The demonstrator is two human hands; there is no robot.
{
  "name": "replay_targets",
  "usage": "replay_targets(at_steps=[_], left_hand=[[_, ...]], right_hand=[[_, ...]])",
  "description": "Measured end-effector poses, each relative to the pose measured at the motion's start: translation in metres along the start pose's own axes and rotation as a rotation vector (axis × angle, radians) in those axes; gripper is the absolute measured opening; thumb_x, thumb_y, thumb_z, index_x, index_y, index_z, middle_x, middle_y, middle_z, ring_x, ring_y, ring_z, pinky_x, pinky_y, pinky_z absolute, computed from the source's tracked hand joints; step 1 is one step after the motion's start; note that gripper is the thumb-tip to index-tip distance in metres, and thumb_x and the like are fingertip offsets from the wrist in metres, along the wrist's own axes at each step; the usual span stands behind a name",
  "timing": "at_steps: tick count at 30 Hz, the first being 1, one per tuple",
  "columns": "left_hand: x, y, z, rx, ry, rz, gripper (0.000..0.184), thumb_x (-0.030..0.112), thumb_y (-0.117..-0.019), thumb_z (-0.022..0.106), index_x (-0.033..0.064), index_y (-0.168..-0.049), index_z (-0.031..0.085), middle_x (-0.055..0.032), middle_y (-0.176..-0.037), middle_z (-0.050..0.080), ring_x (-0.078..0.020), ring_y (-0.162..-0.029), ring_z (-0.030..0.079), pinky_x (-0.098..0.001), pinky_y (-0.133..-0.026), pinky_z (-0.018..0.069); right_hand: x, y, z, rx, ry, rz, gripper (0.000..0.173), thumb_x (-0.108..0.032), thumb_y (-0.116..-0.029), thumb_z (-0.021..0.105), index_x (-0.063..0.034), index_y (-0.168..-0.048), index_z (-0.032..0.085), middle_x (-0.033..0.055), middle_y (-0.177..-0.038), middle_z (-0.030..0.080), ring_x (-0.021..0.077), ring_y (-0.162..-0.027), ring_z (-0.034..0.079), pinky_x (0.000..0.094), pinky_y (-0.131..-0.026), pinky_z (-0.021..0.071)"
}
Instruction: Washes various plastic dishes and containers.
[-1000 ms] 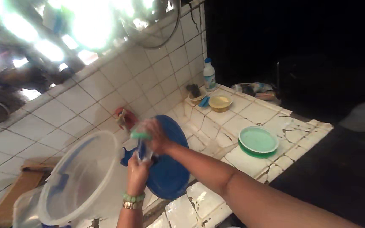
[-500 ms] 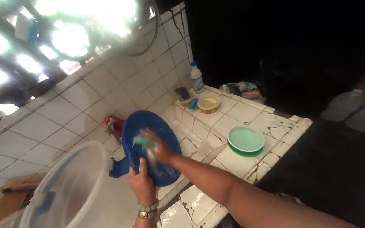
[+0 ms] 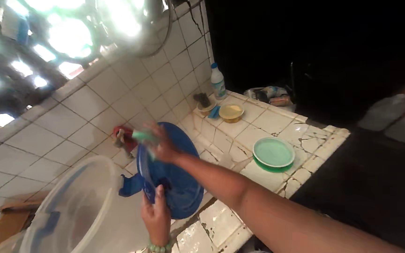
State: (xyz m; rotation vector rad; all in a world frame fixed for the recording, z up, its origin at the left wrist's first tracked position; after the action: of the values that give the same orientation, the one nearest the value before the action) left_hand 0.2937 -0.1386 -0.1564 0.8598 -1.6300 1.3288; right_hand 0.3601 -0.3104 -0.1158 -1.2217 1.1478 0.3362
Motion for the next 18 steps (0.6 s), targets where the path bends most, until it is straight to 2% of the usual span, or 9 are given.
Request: replay_targets(at_steps=[3,5,6,7,9,12,14,16,18], left_hand=[[0.009,0.021,-0.002,0.023,-0.08,0.126,0.038,0.01,-0.0964,0.061,-0.0188,-0.12,0.053,-0.0027,-0.104,0.071,0.0065,-0.098,0.067,-0.017,-0.09,0.0566],[0.008,0.027,-0.007,-0.006,-0.209,0.307,0.037,0.009,-0.0942,0.065,-0.0218,-0.113,0.056,-0.0088,-0.102,0.072,0.0094,-0.1,0.065,-0.0131,-0.092,0.0525],[0.004,0.029,-0.01,-0.049,-0.285,0.412,0.035,0.009,-0.0933,0.066,-0.0192,-0.113,0.058,-0.0109,-0.102,0.072,0.0089,-0.1,0.064,-0.012,-0.093,0.0509],[0.0,0.029,-0.014,-0.108,-0.365,0.513,0.033,0.009,-0.0932,0.066,-0.0145,-0.116,0.059,-0.0127,-0.103,0.071,0.0061,-0.101,0.065,-0.0123,-0.093,0.0495],[-0.006,0.032,-0.018,-0.284,-0.502,0.635,0.031,0.007,-0.0933,0.063,-0.0037,-0.123,0.061,-0.0145,-0.113,0.07,-0.0056,-0.107,0.066,-0.0181,-0.096,0.0501],[-0.026,0.047,-0.018,-0.589,-0.647,0.702,0.036,0.003,-0.0871,0.064,0.0,-0.123,0.068,-0.0208,-0.116,0.071,-0.0263,-0.108,0.071,-0.0335,-0.093,0.0565],[-0.052,0.061,-0.02,-0.738,-0.729,0.749,0.038,0.005,-0.0855,0.064,0.0053,-0.124,0.069,-0.0195,-0.114,0.072,-0.0308,-0.105,0.072,-0.0378,-0.091,0.0585],[-0.08,0.073,-0.023,-0.841,-0.793,0.818,0.038,0.006,-0.0886,0.062,0.01,-0.126,0.069,-0.0184,-0.114,0.073,-0.0326,-0.105,0.073,-0.0401,-0.092,0.0585],[-0.101,0.078,-0.022,-0.882,-0.829,0.867,0.035,0.007,-0.0919,0.06,0.0135,-0.125,0.07,-0.0172,-0.114,0.073,-0.0327,-0.105,0.073,-0.0419,-0.094,0.0577]], right_hand=[[0.074,-0.019,-0.046,0.096,0.003,0.437,0.053,-0.036,-0.1112,0.044,0.005,-0.144,0.049,0.0297,-0.139,0.058,0.0424,-0.127,0.059,0.0557,-0.109,0.0452],[0.131,0.002,-0.064,0.03,0.078,0.642,0.052,-0.033,-0.1129,0.038,0.0085,-0.143,0.049,0.0334,-0.134,0.059,0.045,-0.124,0.06,0.0572,-0.107,0.0461],[0.155,0.019,-0.07,-0.105,0.224,0.693,0.047,-0.025,-0.1122,0.041,0.011,-0.14,0.052,0.0338,-0.136,0.058,0.0451,-0.128,0.057,0.0565,-0.11,0.044],[0.175,0.041,-0.075,-0.273,0.396,0.729,0.044,-0.021,-0.1103,0.045,0.0107,-0.138,0.055,0.0327,-0.141,0.055,0.0448,-0.133,0.054,0.0567,-0.113,0.0413],[0.196,0.084,-0.087,-0.567,0.683,0.783,0.043,-0.023,-0.1054,0.054,0.007,-0.137,0.059,0.0321,-0.146,0.05,0.0483,-0.136,0.05,0.0642,-0.11,0.0397],[0.187,0.139,-0.102,-0.829,0.773,0.835,0.054,-0.024,-0.0967,0.071,0.009,-0.137,0.058,0.0348,-0.149,0.046,0.0542,-0.142,0.037,0.0708,-0.116,0.0241],[0.187,0.164,-0.106,-0.986,0.85,0.835,0.059,-0.027,-0.0939,0.075,0.0119,-0.135,0.057,0.0357,-0.147,0.048,0.0552,-0.142,0.038,0.0707,-0.118,0.0208],[0.196,0.174,-0.102,-1.155,0.979,0.744,0.047,-0.028,-0.0952,0.072,0.0117,-0.12,0.066,0.0352,-0.137,0.056,0.0542,-0.133,0.048,0.0735,-0.111,0.0288],[0.201,0.177,-0.101,-1.192,1.027,0.716,0.031,-0.014,-0.101,0.06,0.0124,-0.116,0.068,0.034,-0.13,0.061,0.0527,-0.126,0.055,0.0708,-0.104,0.0385]])
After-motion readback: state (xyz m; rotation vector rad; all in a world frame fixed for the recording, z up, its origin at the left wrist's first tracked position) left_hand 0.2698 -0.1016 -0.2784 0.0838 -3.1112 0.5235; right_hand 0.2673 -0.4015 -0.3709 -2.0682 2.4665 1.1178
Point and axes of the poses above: each hand's wrist, its own y-axis away from the middle knuckle, its own z-axis out of the palm, x = y × z, the point moved 7 cm from there along -y, towards the middle knuckle
